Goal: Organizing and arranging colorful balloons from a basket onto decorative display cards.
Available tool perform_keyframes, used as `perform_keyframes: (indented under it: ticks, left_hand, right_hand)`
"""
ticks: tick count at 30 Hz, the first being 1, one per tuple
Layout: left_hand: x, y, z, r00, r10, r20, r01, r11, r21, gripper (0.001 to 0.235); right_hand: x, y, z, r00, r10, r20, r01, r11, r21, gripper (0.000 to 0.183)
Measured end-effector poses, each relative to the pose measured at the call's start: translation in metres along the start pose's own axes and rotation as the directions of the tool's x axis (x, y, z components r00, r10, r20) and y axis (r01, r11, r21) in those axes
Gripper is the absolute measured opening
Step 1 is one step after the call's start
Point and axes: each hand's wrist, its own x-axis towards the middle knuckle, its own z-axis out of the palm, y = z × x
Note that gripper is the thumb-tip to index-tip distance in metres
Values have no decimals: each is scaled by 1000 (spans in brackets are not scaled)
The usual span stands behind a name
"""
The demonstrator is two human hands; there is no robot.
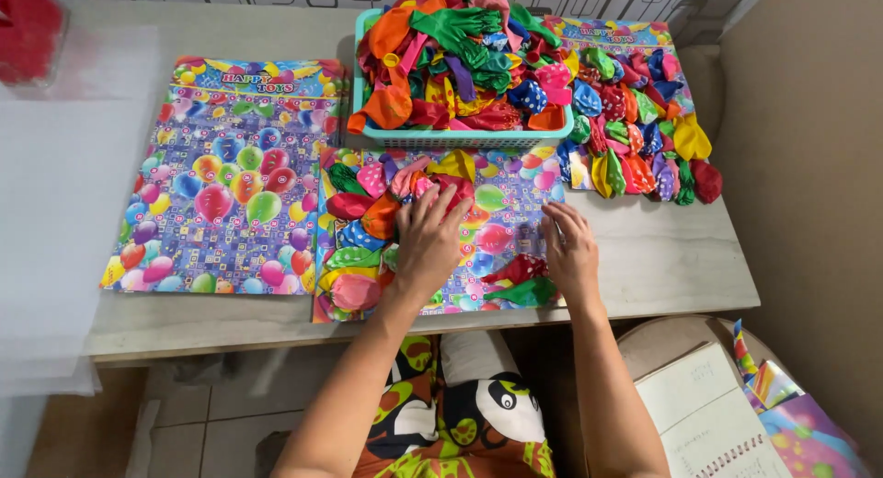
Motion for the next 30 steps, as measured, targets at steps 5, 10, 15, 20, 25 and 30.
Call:
perform_keyframes:
  ticks: [5,10,15,20,25,30]
  left_hand:
    - [33,-3,19,962,11,273,-20,999,31,42]
    - [39,-24,18,928,-133,348,62,976,208,45]
    - [32,-53,47,980,-170,103,139,958,252,45]
    - [43,-42,25,969,-184,164,169,980,104,50]
    - [47,-26,-5,978,-170,120,174,984,-31,41]
    - [48,-20,-11,981,-185,64,193,971,-145,36]
  right_hand:
    - [48,5,36,988,-101,114,120,977,-175,32]
    - [58,7,54,958,58,282,40,943,-330,46]
    - [55,14,60,973,-10,229,105,909,-404,45]
    - [80,45,54,991,-129,-32,116,955,-273,28]
    - [143,47,25,945,-214,-248,173,969,-176,11]
    - [207,96,45,990,125,-71,-134,980,-149,47]
